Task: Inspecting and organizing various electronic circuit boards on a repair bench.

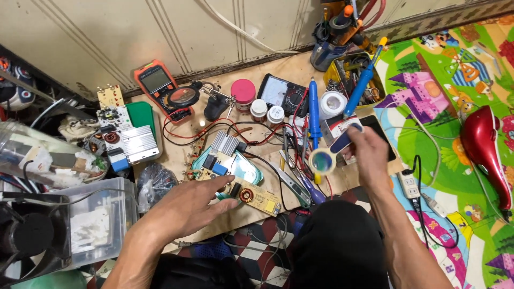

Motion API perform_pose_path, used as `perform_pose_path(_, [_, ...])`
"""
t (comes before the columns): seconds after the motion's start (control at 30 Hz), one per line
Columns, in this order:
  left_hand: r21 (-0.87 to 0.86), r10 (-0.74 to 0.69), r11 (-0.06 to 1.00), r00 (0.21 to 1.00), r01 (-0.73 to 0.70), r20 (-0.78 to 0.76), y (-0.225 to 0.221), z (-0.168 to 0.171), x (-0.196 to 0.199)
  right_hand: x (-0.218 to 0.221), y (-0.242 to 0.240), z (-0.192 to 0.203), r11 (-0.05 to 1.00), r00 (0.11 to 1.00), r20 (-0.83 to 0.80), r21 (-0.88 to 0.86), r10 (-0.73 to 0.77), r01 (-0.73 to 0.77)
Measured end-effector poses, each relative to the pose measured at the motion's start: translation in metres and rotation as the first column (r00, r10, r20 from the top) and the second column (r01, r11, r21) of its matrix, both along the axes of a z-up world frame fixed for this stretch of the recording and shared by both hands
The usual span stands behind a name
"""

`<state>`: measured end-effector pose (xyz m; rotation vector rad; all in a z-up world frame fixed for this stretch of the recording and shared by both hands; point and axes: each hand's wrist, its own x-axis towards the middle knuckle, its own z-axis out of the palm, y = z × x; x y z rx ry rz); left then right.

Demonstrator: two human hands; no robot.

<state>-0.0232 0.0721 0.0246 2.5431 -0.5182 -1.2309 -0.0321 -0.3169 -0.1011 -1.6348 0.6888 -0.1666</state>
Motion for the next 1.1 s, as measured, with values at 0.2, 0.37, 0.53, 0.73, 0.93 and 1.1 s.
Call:
perform_pose_path(0.2, [-0.061,-0.024,0.998,1.0,0.025,0.009,0.003,-0.015,0.0,-0.016,-0.034,-0.012,0.952,0.939,0.234,0.234,-0.251,0.196])
perform_pose_path(0.37, [-0.011,-0.078,0.997,0.994,0.079,0.072,-0.005,-0.017,0.004,-0.011,-0.031,0.009,0.92,0.913,0.238,0.296,-0.331,0.257])
perform_pose_path(0.53, [-0.03,-0.062,0.998,0.996,0.064,0.057,-0.003,-0.026,0.007,-0.006,-0.028,0.008,0.875,0.907,0.213,0.412,-0.364,0.254])
perform_pose_path(0.73, [0.008,-0.027,1.0,0.999,0.027,-0.023,-0.005,-0.016,0.01,-0.002,-0.028,0.001,0.853,0.895,0.227,0.458,-0.383,0.248])
perform_pose_path(0.93, [0.004,-0.043,0.999,0.999,0.043,0.013,-0.005,-0.019,0.01,0.002,-0.024,-0.005,0.823,0.883,0.243,0.519,-0.402,0.231])
perform_pose_path(1.1, [-0.024,-0.037,0.999,0.999,0.038,0.03,-0.003,-0.02,0.01,0.003,-0.021,-0.011,0.798,0.87,0.259,0.563,-0.419,0.216])
